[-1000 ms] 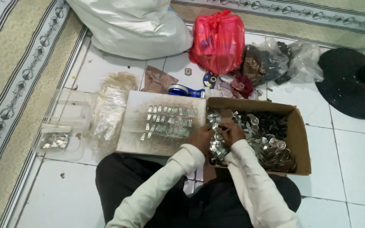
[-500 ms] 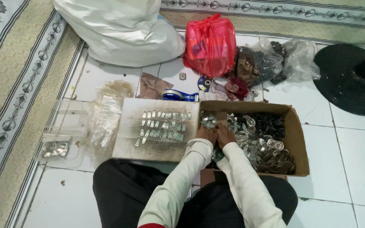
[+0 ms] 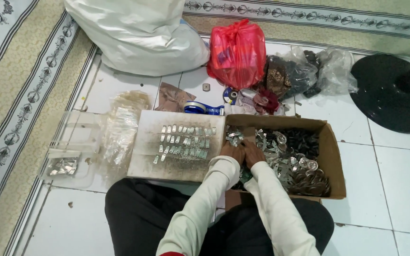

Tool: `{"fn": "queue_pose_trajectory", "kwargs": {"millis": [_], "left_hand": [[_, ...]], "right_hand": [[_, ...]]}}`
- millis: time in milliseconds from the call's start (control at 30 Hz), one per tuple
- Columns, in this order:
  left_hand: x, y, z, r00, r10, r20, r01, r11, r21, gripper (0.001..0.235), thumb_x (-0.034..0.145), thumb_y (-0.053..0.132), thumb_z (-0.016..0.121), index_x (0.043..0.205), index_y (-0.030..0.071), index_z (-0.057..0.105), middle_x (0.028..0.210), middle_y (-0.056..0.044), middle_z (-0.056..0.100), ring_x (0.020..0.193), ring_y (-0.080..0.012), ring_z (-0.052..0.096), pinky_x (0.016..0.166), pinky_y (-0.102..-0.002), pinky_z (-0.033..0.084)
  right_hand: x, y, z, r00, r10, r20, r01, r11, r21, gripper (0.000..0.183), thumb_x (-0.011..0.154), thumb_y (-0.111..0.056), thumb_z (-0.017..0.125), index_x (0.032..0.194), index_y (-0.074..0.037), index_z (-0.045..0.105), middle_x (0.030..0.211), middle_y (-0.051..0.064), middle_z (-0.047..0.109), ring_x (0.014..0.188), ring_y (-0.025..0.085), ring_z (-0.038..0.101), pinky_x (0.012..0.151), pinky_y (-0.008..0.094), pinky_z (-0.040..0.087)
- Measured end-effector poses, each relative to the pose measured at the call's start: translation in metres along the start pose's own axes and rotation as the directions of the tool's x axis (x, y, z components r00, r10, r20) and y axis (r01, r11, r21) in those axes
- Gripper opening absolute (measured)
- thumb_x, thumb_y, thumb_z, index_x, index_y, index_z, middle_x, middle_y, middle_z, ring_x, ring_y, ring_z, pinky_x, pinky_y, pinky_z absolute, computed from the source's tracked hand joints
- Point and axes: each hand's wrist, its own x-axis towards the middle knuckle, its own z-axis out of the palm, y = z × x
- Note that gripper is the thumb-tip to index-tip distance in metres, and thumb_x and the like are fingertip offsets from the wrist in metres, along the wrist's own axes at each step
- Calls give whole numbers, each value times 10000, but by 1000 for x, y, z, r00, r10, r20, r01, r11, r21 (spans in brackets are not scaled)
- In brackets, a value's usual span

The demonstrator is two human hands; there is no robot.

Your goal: The person sits on the floor and repeatedly picks small metal pieces from a cardboard box, then places them onto a white board. The person continues this process throughout the clip, organizing the pieces into rows on the board.

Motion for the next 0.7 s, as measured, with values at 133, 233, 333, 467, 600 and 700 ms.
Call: {"fn": "queue_pose_trajectory", "kwargs": {"millis": [133, 233, 333, 467, 600, 700], "left_hand": [[-14, -6, -21, 999, -19, -28, 18, 999, -36, 340, 990, 100, 484, 855, 185, 784, 924, -5, 820, 934, -215, 780, 970, -417, 461], [-19, -11, -26, 995, -72, -62, 55, 969, -240, 289, 960, 88, 528, 874, 144, 798, 902, -34, 813, 921, -237, 787, 861, -409, 563], [-25, -20, -31, 993, -16, -114, -21, 949, -314, 83, 866, 63, 692, 913, 89, 756, 875, -127, 802, 857, -336, 792, 793, -428, 597], [-21, -24, -46, 993, -96, -72, 51, 883, -466, 183, 738, 174, 859, 901, 115, 803, 840, -128, 790, 815, -330, 786, 703, -443, 627], [-31, -24, -48, 978, -189, -92, 95, 788, -609, 443, 869, 132, 779, 1306, 133, 703, 1102, -120, 778, 967, -296, 775, 801, -430, 643], [-45, -32, -71, 935, -310, -172, 43, 580, -813, 348, 1012, 267, 578, 1309, 105, 661, 1114, -143, 779, 1041, -372, 750, 913, -536, 610]], "right_hand": [[6, 25, 27, 1000, -23, -17, 24, 998, 59, 464, 875, 20, 673, 1292, -168, 599, 1309, 72, 564, 1149, 350, 624, 839, 469, 596], [2, 24, 13, 993, 105, -47, -78, 917, 391, 283, 961, -89, 591, 1227, -177, 635, 1148, 79, 639, 1031, 361, 664, 800, 488, 570], [-4, 26, 10, 938, 323, -128, -164, 736, 656, 184, 960, -226, 720, 1130, -231, 787, 1012, 85, 788, 992, 348, 740, 801, 450, 626], [-12, 23, -12, 844, 534, -46, -155, 325, 933, 267, 931, -217, 792, 1157, -80, 753, 911, 180, 763, 843, 306, 747, 710, 410, 651], [-9, 40, -6, 826, 541, 161, -130, -96, 987, 398, 923, -174, 815, 1237, 23, 671, 928, 186, 753, 776, 253, 752, 701, 401, 679], [-6, 35, -10, 839, 521, 156, -147, -58, 987, 343, 920, -130, 812, 1202, 29, 697, 944, 218, 767, 795, 257, 756, 684, 399, 674]]}}
